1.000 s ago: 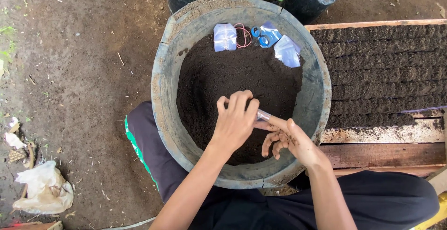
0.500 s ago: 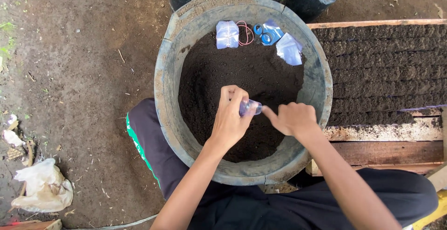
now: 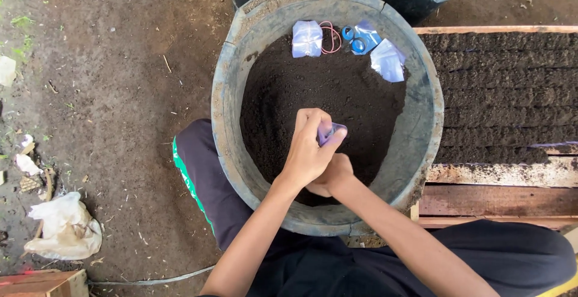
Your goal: Preparing soil and small packets for planting, including using a small tool to poke holes in a seedling tray.
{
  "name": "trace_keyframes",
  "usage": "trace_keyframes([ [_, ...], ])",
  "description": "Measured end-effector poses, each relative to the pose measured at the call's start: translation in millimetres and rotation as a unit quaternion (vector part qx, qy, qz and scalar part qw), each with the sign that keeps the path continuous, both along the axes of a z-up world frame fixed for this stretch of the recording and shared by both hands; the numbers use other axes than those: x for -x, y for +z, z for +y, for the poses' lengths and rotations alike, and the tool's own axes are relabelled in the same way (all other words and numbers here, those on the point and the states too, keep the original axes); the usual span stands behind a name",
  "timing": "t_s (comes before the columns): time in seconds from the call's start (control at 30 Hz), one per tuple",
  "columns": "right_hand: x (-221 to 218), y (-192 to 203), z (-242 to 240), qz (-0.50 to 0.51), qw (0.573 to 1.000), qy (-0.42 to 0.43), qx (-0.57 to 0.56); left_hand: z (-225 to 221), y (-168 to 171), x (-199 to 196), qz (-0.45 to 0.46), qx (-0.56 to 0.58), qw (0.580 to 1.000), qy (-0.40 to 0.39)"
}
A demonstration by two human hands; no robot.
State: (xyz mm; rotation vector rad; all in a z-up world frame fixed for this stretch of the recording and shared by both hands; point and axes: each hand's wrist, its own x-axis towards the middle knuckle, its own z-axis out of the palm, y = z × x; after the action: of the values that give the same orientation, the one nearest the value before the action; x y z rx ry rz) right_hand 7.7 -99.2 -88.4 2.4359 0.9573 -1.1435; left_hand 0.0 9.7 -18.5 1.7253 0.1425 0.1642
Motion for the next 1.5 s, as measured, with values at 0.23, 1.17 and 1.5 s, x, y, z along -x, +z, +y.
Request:
trace_keyframes([
  [0.23,9,44,24,0.058,0.995,-0.009,-0.075,0,-6,-1,0.046,0.077,0.996,0.000],
  [1.17,-63,163,25,0.214,0.349,-0.581,-0.704,-25,-25,-3,0.138,0.294,0.942,-0.082],
  [1.5,-62,154,27,0.175,0.382,-0.555,-0.718,-31,-26,-1,0.111,0.358,0.922,-0.095],
])
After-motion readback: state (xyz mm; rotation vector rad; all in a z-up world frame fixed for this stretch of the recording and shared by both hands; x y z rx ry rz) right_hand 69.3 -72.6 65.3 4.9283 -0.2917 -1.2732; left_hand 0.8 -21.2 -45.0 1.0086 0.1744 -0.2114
